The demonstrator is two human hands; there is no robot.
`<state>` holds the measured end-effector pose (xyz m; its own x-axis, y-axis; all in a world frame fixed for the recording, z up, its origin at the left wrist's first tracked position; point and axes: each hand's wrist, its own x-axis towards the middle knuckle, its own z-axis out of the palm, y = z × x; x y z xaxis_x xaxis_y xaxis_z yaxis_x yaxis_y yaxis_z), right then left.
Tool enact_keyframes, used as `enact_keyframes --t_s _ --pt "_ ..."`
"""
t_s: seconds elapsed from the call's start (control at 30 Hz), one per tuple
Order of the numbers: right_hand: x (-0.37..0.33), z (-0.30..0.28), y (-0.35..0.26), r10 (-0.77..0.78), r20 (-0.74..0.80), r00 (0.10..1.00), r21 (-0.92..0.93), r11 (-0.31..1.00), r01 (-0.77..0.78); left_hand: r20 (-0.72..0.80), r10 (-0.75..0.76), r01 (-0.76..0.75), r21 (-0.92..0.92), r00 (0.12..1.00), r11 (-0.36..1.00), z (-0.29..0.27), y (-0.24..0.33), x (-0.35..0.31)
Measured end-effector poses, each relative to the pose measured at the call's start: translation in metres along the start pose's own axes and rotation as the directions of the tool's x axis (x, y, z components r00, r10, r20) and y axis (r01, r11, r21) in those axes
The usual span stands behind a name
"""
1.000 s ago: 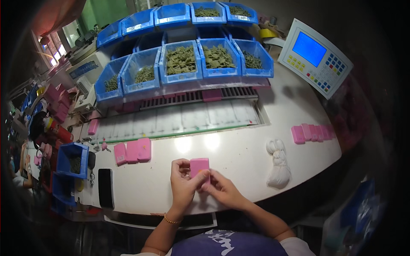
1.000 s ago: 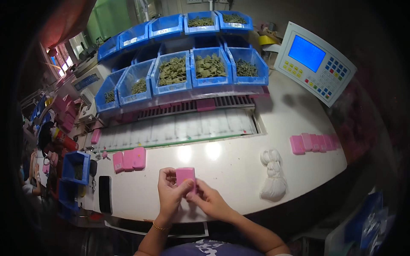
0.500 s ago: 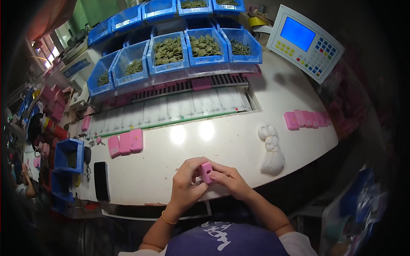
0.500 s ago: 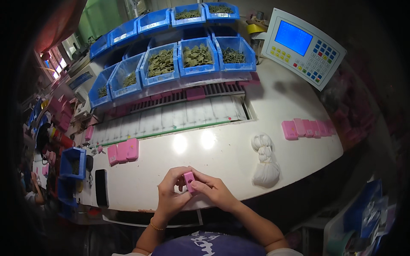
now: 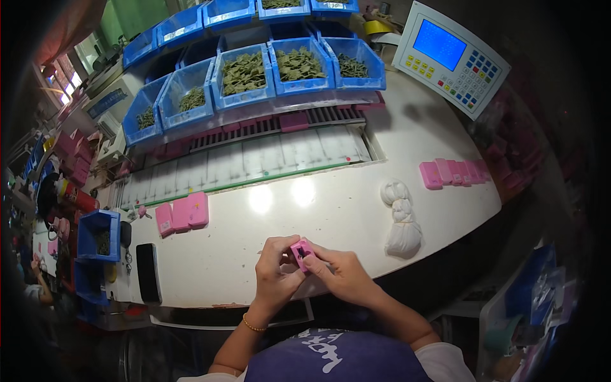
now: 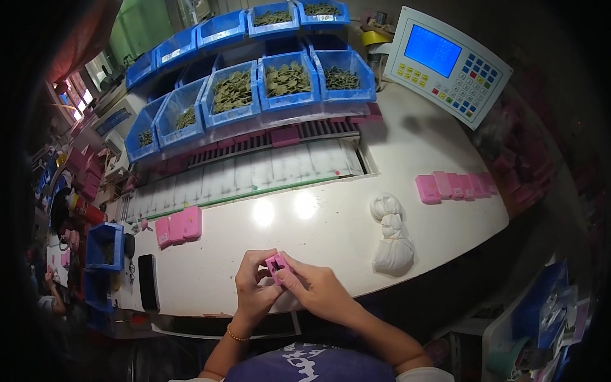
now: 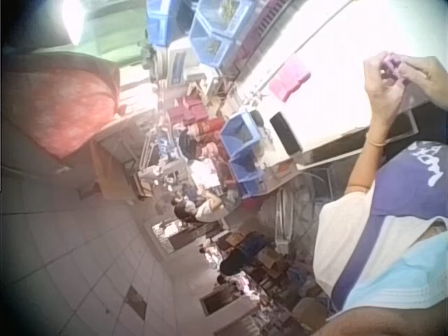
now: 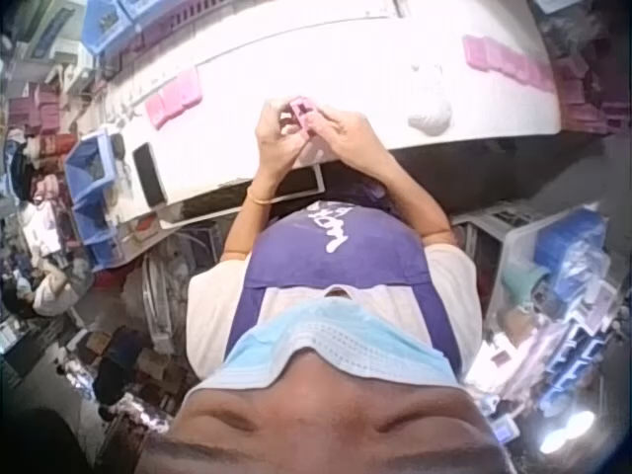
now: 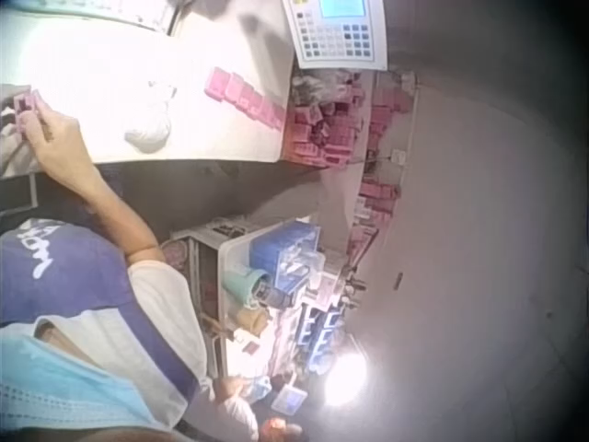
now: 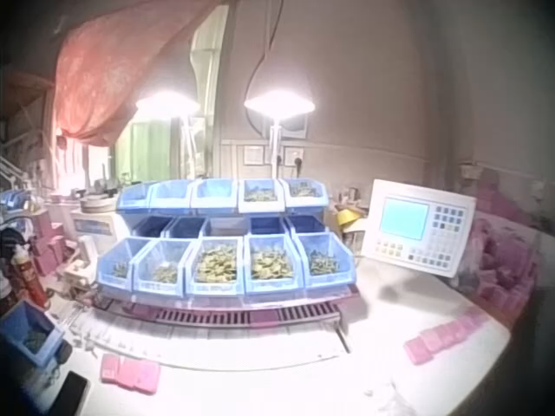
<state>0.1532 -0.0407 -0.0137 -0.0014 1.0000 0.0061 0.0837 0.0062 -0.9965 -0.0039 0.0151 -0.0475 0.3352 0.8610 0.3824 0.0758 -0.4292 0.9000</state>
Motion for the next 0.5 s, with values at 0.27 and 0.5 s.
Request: enact_keyframes --t_s 0.27,0.5 --pt "0.000 -0.002 0.012 0.057 -0.172 0.983 0.068 0.997 -0.045 0.080 -0.122 0.140 -0.286 0.989 0.948 -0.015 -0.009 -0.002" --pt "0.011 0.000 0.020 0.124 -0.253 0.960 0.515 0.857 0.025 0.057 -0.194 0.195 -0.514 0.979 0.835 -0.009 -0.007 -0.002"
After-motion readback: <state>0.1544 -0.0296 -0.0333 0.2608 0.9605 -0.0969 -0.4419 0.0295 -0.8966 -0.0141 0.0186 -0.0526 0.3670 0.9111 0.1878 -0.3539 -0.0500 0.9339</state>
